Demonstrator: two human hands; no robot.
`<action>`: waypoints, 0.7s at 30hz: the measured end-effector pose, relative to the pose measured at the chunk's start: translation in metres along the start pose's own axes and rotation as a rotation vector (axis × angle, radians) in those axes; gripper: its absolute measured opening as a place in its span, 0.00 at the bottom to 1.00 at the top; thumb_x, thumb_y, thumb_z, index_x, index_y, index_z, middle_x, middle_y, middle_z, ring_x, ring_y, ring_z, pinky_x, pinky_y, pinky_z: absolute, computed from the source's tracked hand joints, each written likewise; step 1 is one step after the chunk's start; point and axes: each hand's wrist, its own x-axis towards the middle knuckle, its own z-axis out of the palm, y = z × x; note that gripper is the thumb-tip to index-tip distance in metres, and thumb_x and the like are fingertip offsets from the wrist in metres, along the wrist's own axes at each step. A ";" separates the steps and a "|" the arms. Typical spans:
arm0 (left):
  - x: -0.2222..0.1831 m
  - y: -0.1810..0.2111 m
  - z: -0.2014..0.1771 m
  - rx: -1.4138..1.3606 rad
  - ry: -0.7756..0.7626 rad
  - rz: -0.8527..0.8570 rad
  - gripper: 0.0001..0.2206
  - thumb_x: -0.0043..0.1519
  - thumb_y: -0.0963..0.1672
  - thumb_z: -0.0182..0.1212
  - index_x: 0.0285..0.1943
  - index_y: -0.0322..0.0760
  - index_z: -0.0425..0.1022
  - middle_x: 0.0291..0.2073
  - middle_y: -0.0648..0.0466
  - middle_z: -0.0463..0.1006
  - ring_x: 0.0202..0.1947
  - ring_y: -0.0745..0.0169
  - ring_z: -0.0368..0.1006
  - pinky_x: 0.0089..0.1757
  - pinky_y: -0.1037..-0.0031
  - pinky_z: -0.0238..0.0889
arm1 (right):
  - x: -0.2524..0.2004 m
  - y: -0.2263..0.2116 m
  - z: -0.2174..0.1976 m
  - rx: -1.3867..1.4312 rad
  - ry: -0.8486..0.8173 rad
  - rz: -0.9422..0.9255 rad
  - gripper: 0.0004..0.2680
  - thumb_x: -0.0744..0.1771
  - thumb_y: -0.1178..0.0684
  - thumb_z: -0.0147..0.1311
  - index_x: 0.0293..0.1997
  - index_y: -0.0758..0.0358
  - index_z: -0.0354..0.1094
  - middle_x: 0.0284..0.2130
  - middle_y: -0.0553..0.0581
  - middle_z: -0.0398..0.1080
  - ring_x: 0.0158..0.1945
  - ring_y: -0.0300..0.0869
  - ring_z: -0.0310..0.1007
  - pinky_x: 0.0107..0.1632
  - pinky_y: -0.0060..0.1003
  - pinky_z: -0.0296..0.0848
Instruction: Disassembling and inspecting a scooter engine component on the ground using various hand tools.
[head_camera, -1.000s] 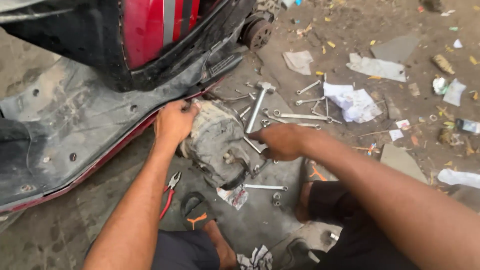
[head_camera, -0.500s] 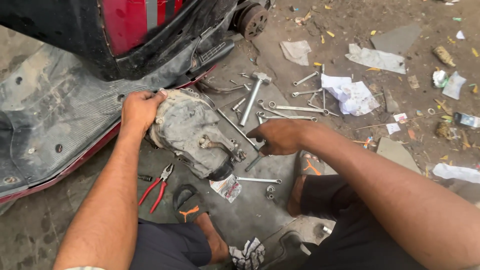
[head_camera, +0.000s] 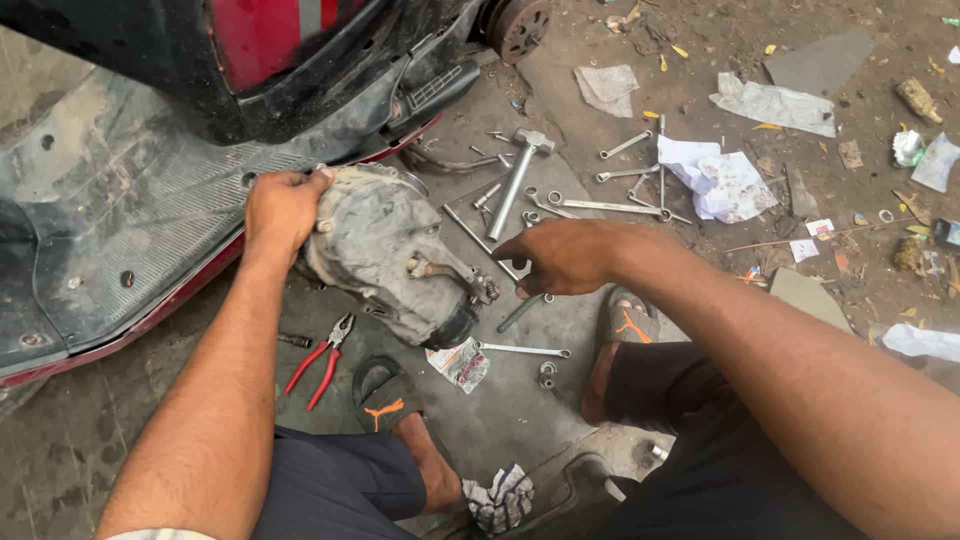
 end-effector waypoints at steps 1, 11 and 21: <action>-0.003 0.004 0.001 0.022 0.008 -0.006 0.19 0.60 0.54 0.68 0.41 0.35 0.84 0.34 0.44 0.83 0.35 0.51 0.78 0.42 0.63 0.67 | 0.001 0.000 0.000 0.007 -0.001 0.012 0.23 0.65 0.48 0.58 0.67 0.60 0.61 0.54 0.63 0.73 0.58 0.53 0.73 0.59 0.46 0.69; -0.011 0.024 0.006 0.123 0.006 -0.049 0.18 0.59 0.55 0.65 0.40 0.40 0.85 0.39 0.43 0.83 0.44 0.42 0.78 0.47 0.56 0.66 | 0.002 -0.006 -0.001 0.014 -0.023 0.032 0.24 0.65 0.47 0.57 0.70 0.57 0.58 0.52 0.62 0.76 0.57 0.50 0.75 0.59 0.44 0.71; -0.013 0.023 0.004 0.123 0.008 -0.021 0.19 0.60 0.55 0.65 0.38 0.37 0.84 0.39 0.41 0.82 0.44 0.40 0.78 0.46 0.55 0.67 | 0.004 -0.001 0.004 0.001 -0.011 0.035 0.24 0.65 0.47 0.58 0.69 0.57 0.60 0.52 0.62 0.75 0.57 0.51 0.75 0.58 0.44 0.71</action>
